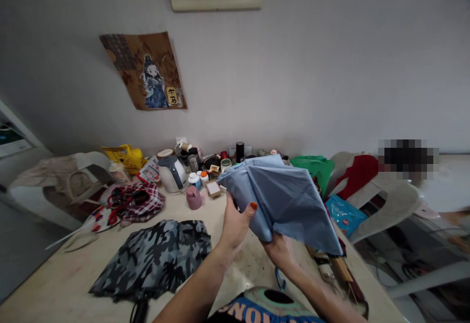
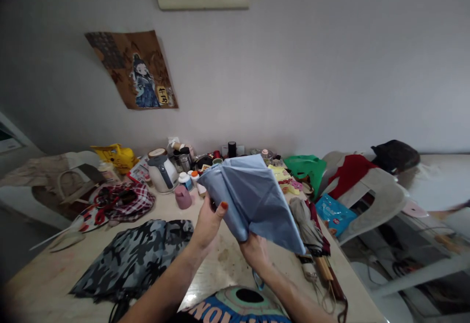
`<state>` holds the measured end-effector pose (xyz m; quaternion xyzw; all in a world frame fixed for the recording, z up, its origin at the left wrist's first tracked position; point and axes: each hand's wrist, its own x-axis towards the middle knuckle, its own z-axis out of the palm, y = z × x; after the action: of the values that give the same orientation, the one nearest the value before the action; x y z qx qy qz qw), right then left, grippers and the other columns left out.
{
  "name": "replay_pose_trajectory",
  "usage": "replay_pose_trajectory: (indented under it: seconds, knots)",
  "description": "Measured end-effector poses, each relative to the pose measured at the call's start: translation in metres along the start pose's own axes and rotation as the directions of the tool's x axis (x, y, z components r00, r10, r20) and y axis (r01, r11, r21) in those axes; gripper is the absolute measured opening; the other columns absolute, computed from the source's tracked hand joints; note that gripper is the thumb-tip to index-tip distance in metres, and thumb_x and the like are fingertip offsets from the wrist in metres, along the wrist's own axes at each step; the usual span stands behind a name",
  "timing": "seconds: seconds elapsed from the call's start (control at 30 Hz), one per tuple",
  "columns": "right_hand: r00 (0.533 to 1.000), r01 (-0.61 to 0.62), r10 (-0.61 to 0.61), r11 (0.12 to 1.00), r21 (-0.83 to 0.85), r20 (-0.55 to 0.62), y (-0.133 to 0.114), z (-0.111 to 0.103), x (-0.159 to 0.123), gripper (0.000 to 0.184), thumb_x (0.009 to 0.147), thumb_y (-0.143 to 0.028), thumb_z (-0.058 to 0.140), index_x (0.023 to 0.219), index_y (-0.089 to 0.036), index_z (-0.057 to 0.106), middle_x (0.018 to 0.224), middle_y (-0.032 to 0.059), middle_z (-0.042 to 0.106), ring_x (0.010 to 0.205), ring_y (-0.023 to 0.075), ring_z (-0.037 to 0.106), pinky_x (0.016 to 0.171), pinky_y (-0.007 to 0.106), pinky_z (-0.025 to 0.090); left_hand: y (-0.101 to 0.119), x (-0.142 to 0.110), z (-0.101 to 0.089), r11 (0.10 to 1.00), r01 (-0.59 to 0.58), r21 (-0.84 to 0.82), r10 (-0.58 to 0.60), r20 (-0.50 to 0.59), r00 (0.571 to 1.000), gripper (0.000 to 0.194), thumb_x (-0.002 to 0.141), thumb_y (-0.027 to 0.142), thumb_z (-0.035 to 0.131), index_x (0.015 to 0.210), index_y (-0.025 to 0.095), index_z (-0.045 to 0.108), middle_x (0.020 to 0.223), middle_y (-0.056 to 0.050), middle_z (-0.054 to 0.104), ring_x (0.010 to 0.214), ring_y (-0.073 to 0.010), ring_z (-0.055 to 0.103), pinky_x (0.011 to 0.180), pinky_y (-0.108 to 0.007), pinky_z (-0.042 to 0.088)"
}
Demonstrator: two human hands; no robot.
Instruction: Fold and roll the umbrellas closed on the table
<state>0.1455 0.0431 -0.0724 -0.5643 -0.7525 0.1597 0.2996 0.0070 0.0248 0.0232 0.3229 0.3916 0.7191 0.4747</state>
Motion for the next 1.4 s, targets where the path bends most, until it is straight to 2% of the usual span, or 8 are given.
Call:
replay_pose_trajectory:
  seconds: [0.33, 0.53, 0.73, 1.03, 1.1, 1.17, 1.3, 1.4]
  knots:
    - [0.914, -0.175, 0.076, 0.96, 0.219, 0.398, -0.018, -0.014, -0.008, 0.013, 0.064, -0.027, 0.062, 0.074, -0.018, 0.059, 0.07, 0.0053, 0.065, 0.061, 0.0183, 0.059, 0.056, 0.027, 0.044, -0.012, 0.019, -0.023, 0.911, 0.272, -0.309, -0.28, 0.017, 0.96, 0.071, 0.039, 0.056, 0.088, 0.094, 0.019, 0.064, 0.092, -0.007, 0.073, 0.104, -0.0314, 0.064, 0.096, -0.045, 0.048]
    - [0.625, -0.417, -0.142, 0.77, 0.483, 0.768, -0.014, -0.022, 0.001, 0.008, 0.055, -0.022, 0.062, 0.06, -0.017, 0.058, 0.052, -0.0047, 0.054, 0.051, 0.0089, 0.046, 0.05, 0.02, 0.038, -0.024, 0.021, -0.037, 0.877, 0.377, -0.298, -0.371, 0.08, 0.925, 0.065, 0.033, 0.055, 0.088, 0.083, 0.019, 0.067, 0.08, -0.007, 0.074, 0.101, -0.0338, 0.065, 0.096, -0.047, 0.047]
    - [0.531, -0.62, -0.19, 0.578, 0.531, 0.826, -0.012, -0.022, 0.006, 0.009, 0.049, -0.02, 0.064, 0.053, -0.016, 0.058, 0.047, -0.0053, 0.052, 0.043, 0.0077, 0.044, 0.042, 0.018, 0.033, -0.034, 0.026, -0.049, 0.878, 0.385, -0.283, -0.366, 0.121, 0.923, 0.063, 0.034, 0.054, 0.088, 0.083, 0.02, 0.067, 0.077, -0.007, 0.073, 0.107, -0.0344, 0.063, 0.1, -0.048, 0.044]
    - [0.239, -0.761, -0.502, 0.435, 0.481, 0.831, -0.009, -0.01, 0.014, 0.021, 0.045, -0.026, 0.068, 0.054, -0.015, 0.053, 0.043, -0.0058, 0.049, 0.034, 0.0059, 0.041, 0.037, 0.017, 0.03, -0.062, 0.022, -0.057, 0.842, 0.457, -0.287, -0.382, 0.279, 0.881, 0.065, 0.034, 0.06, 0.085, 0.081, 0.019, 0.067, 0.076, -0.008, 0.074, 0.1, -0.036, 0.065, 0.096, -0.048, 0.046]
    - [0.292, -0.755, -0.457, 0.429, 0.496, 0.84, -0.008, -0.011, 0.016, 0.027, 0.044, -0.027, 0.069, 0.066, -0.015, 0.056, 0.051, -0.005, 0.053, 0.039, 0.0074, 0.046, 0.04, 0.018, 0.033, -0.058, 0.025, -0.054, 0.821, 0.446, -0.356, -0.388, 0.224, 0.894, 0.058, 0.04, 0.049, 0.087, 0.083, 0.017, 0.067, 0.075, -0.007, 0.074, 0.091, -0.0327, 0.068, 0.093, -0.046, 0.048]
    - [0.425, -0.685, -0.364, 0.469, 0.557, 0.829, -0.009, -0.014, 0.016, 0.036, 0.045, -0.027, 0.069, 0.077, -0.014, 0.057, 0.058, -0.0039, 0.056, 0.046, 0.0099, 0.05, 0.046, 0.021, 0.04, -0.049, 0.028, -0.051, 0.805, 0.411, -0.429, -0.396, 0.129, 0.909, 0.05, 0.044, 0.038, 0.087, 0.084, 0.016, 0.067, 0.074, -0.006, 0.073, 0.083, -0.0283, 0.069, 0.089, -0.043, 0.05]
    - [0.777, -0.284, -0.143, 0.79, 0.543, 0.614, -0.017, -0.025, 0.011, 0.042, 0.055, -0.025, 0.069, 0.094, -0.017, 0.054, 0.079, 0.0006, 0.061, 0.072, 0.0161, 0.057, 0.069, 0.029, 0.048, -0.033, 0.032, -0.044, 0.798, 0.306, -0.52, -0.402, -0.08, 0.912, 0.031, 0.053, 0.023, 0.081, 0.078, 0.016, 0.065, 0.064, 0.001, 0.068, 0.06, -0.0164, 0.064, 0.084, -0.036, 0.053]
    - [0.887, -0.084, -0.067, 0.949, 0.304, 0.456, -0.021, -0.026, 0.001, 0.047, 0.066, -0.028, 0.063, 0.111, -0.018, 0.052, 0.099, 0.0077, 0.064, 0.094, 0.0236, 0.059, 0.084, 0.034, 0.046, -0.027, 0.033, -0.042, 0.781, 0.28, -0.559, -0.413, -0.124, 0.902, 0.027, 0.058, 0.021, 0.08, 0.08, 0.017, 0.065, 0.067, 0.001, 0.069, 0.06, -0.0144, 0.063, 0.085, -0.034, 0.052]
